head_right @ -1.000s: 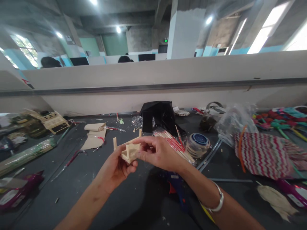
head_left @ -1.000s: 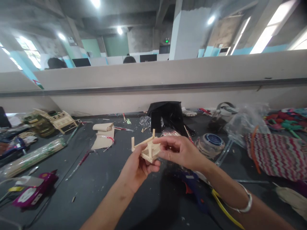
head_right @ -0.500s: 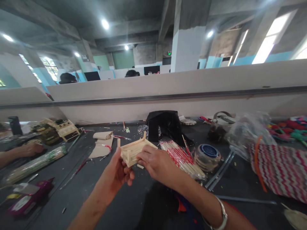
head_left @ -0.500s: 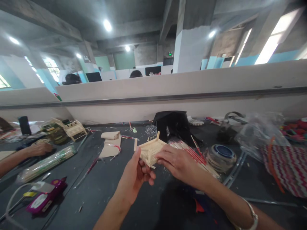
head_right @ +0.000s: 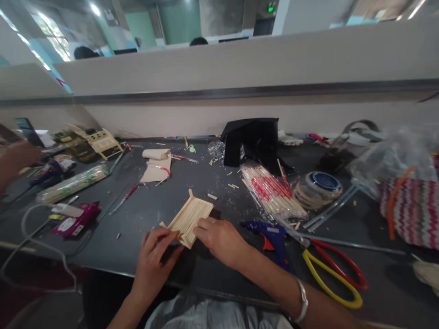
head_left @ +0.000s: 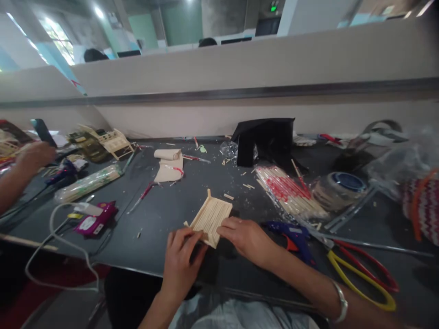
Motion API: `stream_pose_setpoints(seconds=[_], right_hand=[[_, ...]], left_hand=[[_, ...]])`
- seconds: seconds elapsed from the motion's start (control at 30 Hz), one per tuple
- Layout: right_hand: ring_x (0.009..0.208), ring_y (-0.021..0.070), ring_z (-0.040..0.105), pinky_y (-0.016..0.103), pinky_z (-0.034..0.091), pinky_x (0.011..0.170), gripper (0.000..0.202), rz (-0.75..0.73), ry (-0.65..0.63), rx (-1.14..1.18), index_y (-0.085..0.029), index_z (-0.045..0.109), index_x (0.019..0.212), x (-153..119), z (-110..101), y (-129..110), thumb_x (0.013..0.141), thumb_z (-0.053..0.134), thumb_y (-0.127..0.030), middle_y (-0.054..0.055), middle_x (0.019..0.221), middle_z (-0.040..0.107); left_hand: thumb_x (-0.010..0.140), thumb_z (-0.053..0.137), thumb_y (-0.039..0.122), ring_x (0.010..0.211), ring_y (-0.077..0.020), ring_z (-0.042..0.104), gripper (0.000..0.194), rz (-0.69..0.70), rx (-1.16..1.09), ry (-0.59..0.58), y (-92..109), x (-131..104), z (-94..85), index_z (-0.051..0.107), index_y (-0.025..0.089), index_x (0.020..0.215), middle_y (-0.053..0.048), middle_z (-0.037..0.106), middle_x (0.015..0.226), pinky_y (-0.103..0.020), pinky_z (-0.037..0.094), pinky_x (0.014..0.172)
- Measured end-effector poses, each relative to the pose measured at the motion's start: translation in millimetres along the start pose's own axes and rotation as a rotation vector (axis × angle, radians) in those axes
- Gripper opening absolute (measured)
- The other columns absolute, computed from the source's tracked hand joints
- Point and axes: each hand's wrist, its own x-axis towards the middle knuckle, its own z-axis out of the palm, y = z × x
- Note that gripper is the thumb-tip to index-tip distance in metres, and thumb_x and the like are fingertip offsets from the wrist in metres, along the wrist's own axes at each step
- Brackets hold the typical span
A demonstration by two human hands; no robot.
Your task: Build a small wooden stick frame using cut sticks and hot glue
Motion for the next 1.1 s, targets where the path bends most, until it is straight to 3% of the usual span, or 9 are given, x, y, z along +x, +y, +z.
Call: stream_pose_setpoints(seconds=[0.13,0.27,0.37,0.6,0.83,1.1], right_hand=[[0.086,0.0198,0.058,0.028,0.047,0.069,0.020,0.061,0.024,0.049,-0.019,0.065,0.092,-10.4,26.3,-1.8,0.088,0.050,-0.006,0.006,0.089,0.065],[0.097,0.0212,0.057,0.032,0.049,0.082,0.026,0.126,0.125,0.154,-0.019,0.062,0.107,-20.7,39.3,-1.9,0.089,0.048,-0.006,0.008,0.100,0.065],[0.096,0.0194,0.059,0.032,0.050,0.084,0.028,0.163,0.204,0.241,-0.019,0.060,0.112,-25.2,41.6,-7.6,0.091,0.046,-0.008,0.008,0.102,0.064],[0.075,0.0134,0.060,0.024,0.050,0.066,0.036,0.261,0.343,0.615,-0.022,0.059,0.111,-27.9,47.0,-27.7,0.079,0.055,-0.006,0.002,0.092,0.061],[0.078,0.0137,0.059,0.024,0.048,0.067,0.027,0.255,0.330,0.680,-0.023,0.063,0.110,-24.0,45.8,-32.2,0.083,0.063,-0.017,0.003,0.095,0.063],[0.084,0.0155,0.062,0.026,0.049,0.074,0.013,0.202,0.355,0.678,-0.022,0.067,0.095,-21.9,47.6,-30.8,0.088,0.059,-0.015,0.003,0.088,0.067]], left_hand=[[0.082,0.063,0.009,0.095,-0.0237,0.054,0.022,0.026,-0.023,-0.080,5.3,-13.3,6.5,0.063,0.020,0.101,-0.009,0.059,0.105,-0.041,0.045,0.082],[0.083,0.063,0.010,0.093,-0.0232,0.052,0.022,0.013,-0.062,-0.090,12.7,-19.1,11.9,0.063,0.020,0.103,-0.008,0.061,0.102,-0.040,0.045,0.081],[0.083,0.062,0.012,0.090,-0.0219,0.053,0.019,-0.023,-0.110,-0.099,17.6,-20.7,13.8,0.064,0.020,0.101,-0.007,0.061,0.101,-0.039,0.045,0.080],[0.084,0.062,0.016,0.088,-0.0219,0.055,0.017,-0.129,-0.156,-0.121,22.8,-23.9,16.9,0.067,0.021,0.100,-0.007,0.063,0.099,-0.037,0.045,0.078],[0.083,0.061,0.012,0.085,-0.0212,0.055,0.020,-0.137,-0.190,-0.112,21.8,-22.5,19.8,0.069,0.020,0.099,-0.007,0.063,0.097,-0.035,0.045,0.074],[0.084,0.061,0.013,0.082,-0.0201,0.056,0.015,-0.136,-0.167,-0.136,21.0,-22.9,21.9,0.070,0.021,0.094,-0.006,0.063,0.094,-0.036,0.044,0.072]])
